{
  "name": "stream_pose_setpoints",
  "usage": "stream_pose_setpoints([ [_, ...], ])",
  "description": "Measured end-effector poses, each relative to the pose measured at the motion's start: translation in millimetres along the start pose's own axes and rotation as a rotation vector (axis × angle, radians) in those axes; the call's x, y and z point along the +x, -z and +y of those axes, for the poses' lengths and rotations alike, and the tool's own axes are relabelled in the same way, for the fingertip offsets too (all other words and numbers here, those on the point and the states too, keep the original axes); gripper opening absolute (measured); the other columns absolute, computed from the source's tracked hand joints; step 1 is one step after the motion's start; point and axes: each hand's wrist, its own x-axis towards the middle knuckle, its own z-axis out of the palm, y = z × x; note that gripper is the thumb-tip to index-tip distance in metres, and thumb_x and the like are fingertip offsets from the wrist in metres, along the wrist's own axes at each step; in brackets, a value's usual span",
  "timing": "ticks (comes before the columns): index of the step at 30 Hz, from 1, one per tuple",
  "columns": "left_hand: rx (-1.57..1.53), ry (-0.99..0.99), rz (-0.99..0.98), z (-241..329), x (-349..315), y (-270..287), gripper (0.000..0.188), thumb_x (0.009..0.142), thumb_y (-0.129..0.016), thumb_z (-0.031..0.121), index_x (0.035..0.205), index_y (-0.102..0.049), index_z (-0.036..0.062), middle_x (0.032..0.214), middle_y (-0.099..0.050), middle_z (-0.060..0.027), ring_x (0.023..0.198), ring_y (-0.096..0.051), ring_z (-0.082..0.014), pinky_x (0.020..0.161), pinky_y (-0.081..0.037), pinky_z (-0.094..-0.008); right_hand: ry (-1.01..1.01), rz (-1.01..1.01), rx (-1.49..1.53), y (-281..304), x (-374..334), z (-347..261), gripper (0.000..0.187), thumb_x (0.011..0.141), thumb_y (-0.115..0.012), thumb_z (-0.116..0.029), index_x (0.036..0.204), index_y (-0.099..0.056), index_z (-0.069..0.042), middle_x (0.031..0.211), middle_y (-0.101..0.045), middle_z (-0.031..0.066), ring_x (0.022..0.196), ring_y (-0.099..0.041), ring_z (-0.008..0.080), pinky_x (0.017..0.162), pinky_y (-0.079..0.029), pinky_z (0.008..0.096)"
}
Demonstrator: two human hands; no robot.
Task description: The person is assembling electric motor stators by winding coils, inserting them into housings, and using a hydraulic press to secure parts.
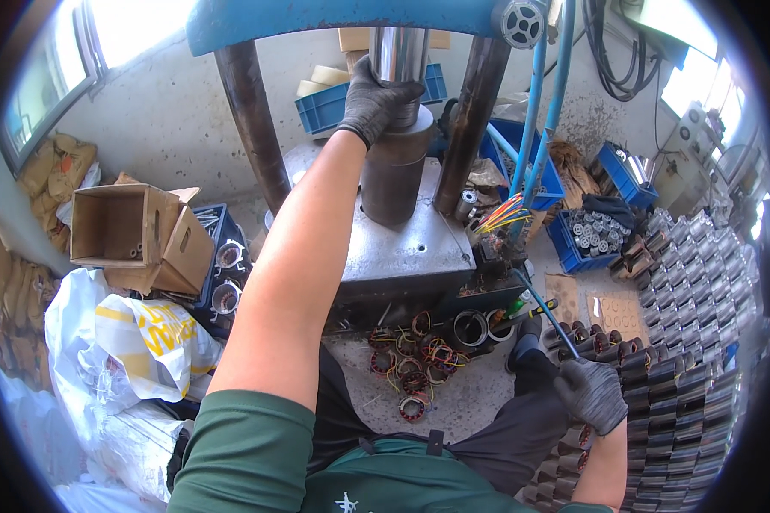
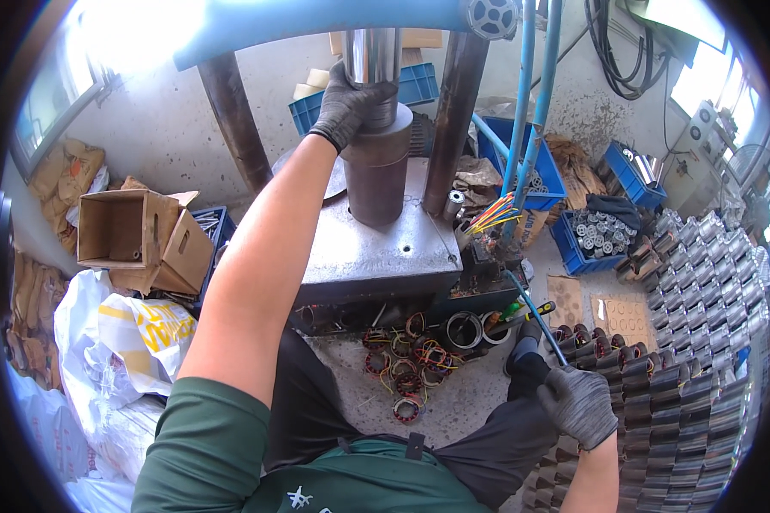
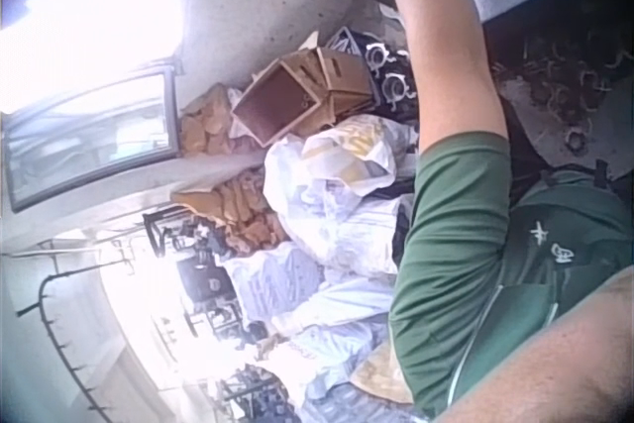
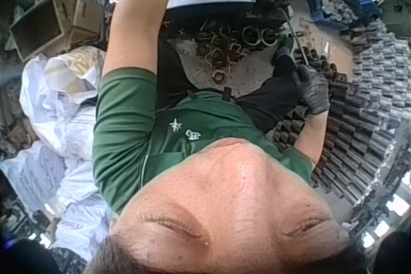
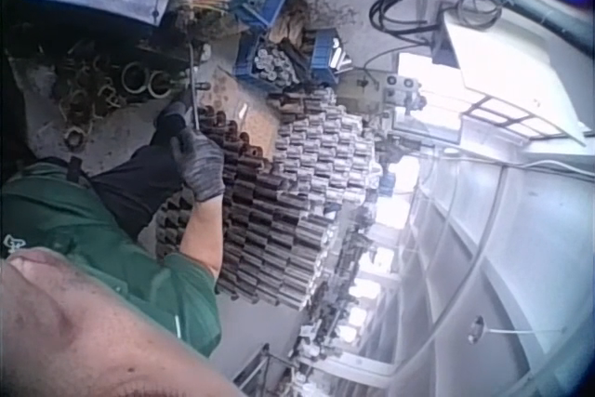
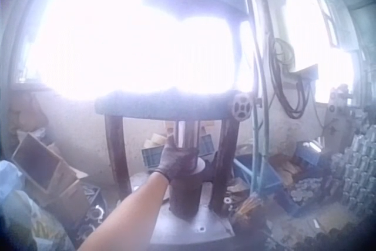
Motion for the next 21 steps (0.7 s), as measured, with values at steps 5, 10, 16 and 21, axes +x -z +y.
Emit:
stream_pose_setpoints([
  [5, -0.121, 0.0, -0.063, -5, -1, 5, 0.101, 0.063, -0.103, 0.04, 0.14, -0.049, 0.0026, 0.126, -0.069, -0.0144, 0.114, -0.067, -0.0252, 0.102, -0.053, -0.0371, -0.012, 0.009, 0.003, -1, 0, -2, 0.019, 0.083, -0.077, -0.022, 0.083, -0.068, -0.005, 0.079, -0.067, 0.0187, 0.076, -0.069, 0.0396, 0.068, -0.055, 0.0498],
  [10, -0.129, 0.072, -0.08, 11, -10, 9, 0.093, 0.069, -0.098, 0.049, 0.135, -0.053, 0.0021, 0.119, -0.07, -0.0145, 0.109, -0.068, -0.0245, 0.099, -0.054, -0.0371, -0.004, 0.033, -0.013, -1, 0, -1, 0.021, 0.083, -0.078, -0.022, 0.082, -0.067, -0.005, 0.078, -0.066, 0.0189, 0.076, -0.069, 0.0399, 0.068, -0.055, 0.0503],
  [16, -0.02, 0.095, -0.059, 18, -13, 11, 0.084, 0.072, -0.095, 0.05, 0.128, -0.055, 0.0018, 0.112, -0.072, -0.0145, 0.104, -0.07, -0.0243, 0.096, -0.056, -0.0365, 0.006, 0.005, -0.011, 3, 4, 0, 0.02, 0.084, -0.077, -0.022, 0.081, -0.067, -0.005, 0.077, -0.066, 0.0185, 0.076, -0.069, 0.0396, 0.068, -0.055, 0.0499],
  [21, 0.015, 0.094, -0.06, 19, -14, 13, 0.081, 0.074, -0.094, 0.05, 0.127, -0.055, 0.002, 0.111, -0.072, -0.0147, 0.102, -0.071, -0.0245, 0.095, -0.056, -0.037, 0.028, -0.056, -0.015, 11, 10, 10, 0.017, 0.085, -0.076, -0.021, 0.085, -0.07, -0.005, 0.079, -0.068, 0.018, 0.077, -0.07, 0.0387, 0.07, -0.056, 0.0491],
])
